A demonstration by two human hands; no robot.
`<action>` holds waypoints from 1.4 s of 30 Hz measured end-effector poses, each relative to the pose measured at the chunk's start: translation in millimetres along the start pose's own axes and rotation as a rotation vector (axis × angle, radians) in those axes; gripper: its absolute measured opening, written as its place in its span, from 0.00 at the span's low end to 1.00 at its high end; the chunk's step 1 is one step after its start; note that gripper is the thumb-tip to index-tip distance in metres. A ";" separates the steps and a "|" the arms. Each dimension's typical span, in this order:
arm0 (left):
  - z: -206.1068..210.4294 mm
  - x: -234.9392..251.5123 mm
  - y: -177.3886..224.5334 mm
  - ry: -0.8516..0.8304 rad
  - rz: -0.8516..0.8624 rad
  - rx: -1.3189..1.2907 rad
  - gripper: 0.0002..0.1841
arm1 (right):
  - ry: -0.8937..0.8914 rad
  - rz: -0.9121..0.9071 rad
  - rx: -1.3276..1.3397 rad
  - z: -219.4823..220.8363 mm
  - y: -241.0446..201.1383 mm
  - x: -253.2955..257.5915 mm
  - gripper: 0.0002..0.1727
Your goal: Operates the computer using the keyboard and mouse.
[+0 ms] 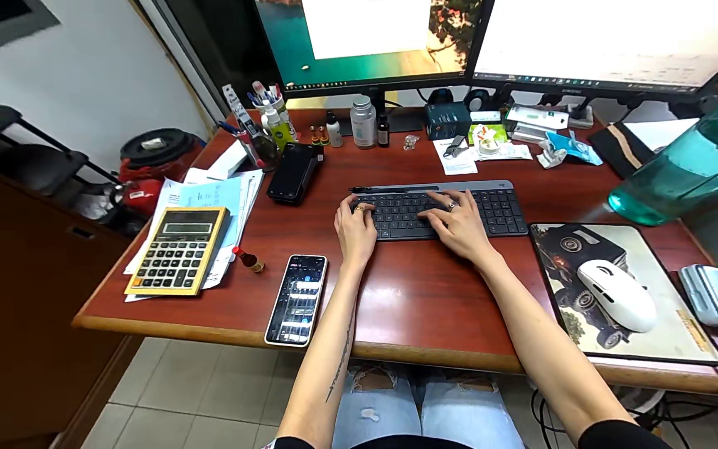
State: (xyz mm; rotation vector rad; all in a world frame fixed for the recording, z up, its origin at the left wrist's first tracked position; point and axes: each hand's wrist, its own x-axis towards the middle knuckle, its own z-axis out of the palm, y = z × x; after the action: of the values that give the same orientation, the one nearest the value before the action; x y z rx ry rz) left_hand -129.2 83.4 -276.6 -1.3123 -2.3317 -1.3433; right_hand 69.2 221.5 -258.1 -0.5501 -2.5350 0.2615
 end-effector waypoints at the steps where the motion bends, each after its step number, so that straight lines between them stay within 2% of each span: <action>1: -0.2 0.0 0.0 -0.001 -0.002 0.000 0.12 | 0.058 0.018 0.002 -2.8 2.2 0.0 0.25; 4: -2.0 -0.1 0.9 -0.026 -0.015 0.004 0.13 | 0.152 0.117 -0.006 -8.4 11.7 -1.5 0.24; 8: -3.0 0.3 1.7 -0.038 -0.021 0.005 0.13 | 0.084 0.168 -0.011 -5.3 17.4 -2.4 0.24; 13: -2.4 0.3 1.4 -0.019 -0.019 0.005 0.13 | 0.090 0.184 -0.049 -4.0 11.8 -1.3 0.24; 17: -7.6 -6.5 4.9 -0.027 0.011 0.007 0.13 | 0.133 0.054 0.053 -10.0 3.6 -1.2 0.23; 21: -6.1 -4.6 0.7 -0.005 0.028 0.001 0.12 | 0.002 -0.017 0.054 -5.5 -2.2 -1.3 0.22; 26: -6.8 -0.9 7.7 0.064 0.028 -0.062 0.11 | 0.233 -0.016 0.119 -31.8 -17.6 -12.9 0.19; 30: -3.1 -0.4 6.7 0.114 0.061 -0.110 0.11 | 0.261 -0.007 0.040 -53.2 2.3 -52.4 0.20; 33: -2.6 -0.5 7.7 0.105 0.081 -0.139 0.10 | 0.267 0.076 -0.040 -81.0 29.6 -100.2 0.21; 38: 1.0 -2.1 8.9 0.081 0.122 -0.121 0.09 | 0.386 0.202 -0.211 -123.8 73.1 -179.0 0.21; 42: 0.9 -3.7 8.2 0.067 0.134 -0.114 0.08 | 0.390 0.218 -0.394 -144.5 75.8 -216.7 0.21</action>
State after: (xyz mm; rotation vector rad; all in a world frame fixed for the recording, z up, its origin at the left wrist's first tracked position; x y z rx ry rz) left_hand -120.6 83.6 -273.8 -1.4040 -2.1114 -1.4731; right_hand 340.1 206.5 -257.2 -0.9308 -2.1488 -0.2557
